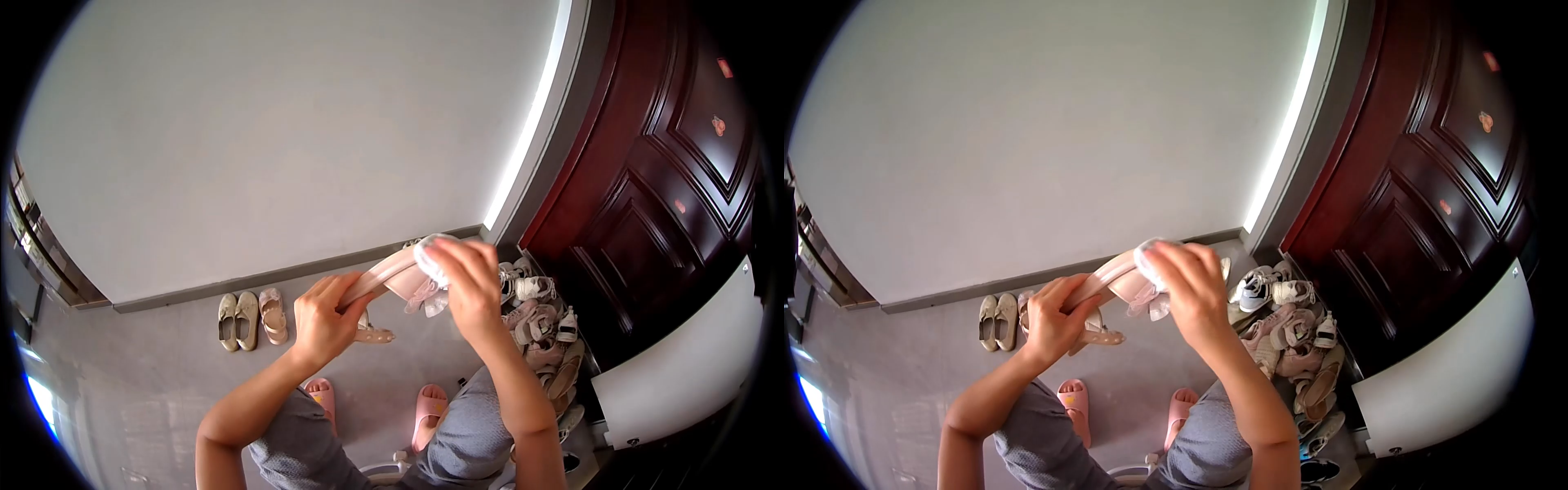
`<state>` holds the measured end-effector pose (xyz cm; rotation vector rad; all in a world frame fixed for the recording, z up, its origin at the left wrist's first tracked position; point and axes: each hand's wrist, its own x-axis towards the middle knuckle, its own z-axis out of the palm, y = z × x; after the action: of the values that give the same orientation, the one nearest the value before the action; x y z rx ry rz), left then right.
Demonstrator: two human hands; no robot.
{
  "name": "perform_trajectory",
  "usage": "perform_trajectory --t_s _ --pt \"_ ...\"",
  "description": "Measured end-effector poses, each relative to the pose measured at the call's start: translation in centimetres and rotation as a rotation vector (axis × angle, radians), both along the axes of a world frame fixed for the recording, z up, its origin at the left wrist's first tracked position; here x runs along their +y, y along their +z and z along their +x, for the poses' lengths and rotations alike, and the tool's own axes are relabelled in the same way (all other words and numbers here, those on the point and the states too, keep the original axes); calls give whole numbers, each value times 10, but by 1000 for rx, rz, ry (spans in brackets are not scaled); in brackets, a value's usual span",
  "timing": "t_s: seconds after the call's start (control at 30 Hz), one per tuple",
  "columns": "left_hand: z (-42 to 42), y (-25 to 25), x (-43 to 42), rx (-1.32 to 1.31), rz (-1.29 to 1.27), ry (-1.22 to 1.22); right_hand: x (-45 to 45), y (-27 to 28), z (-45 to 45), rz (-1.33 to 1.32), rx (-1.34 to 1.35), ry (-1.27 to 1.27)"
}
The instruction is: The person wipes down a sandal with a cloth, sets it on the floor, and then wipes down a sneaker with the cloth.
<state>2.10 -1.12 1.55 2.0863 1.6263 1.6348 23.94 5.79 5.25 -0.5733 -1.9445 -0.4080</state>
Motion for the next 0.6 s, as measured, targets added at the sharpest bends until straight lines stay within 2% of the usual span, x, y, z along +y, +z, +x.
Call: perform_trajectory --t_s 0.13,0.27,0.47,0.6 --pt "6 0 0 -61 -34 32 -9 0 -4 60 -65 32" --pt "7 0 1 -22 50 54 -28 -9 -20 161 -378 37" --pt "6 1 0 -52 9 64 -10 6 -2 121 -212 -46" --pt "7 2 0 -49 -14 36 -22 -5 -19 195 -339 46"
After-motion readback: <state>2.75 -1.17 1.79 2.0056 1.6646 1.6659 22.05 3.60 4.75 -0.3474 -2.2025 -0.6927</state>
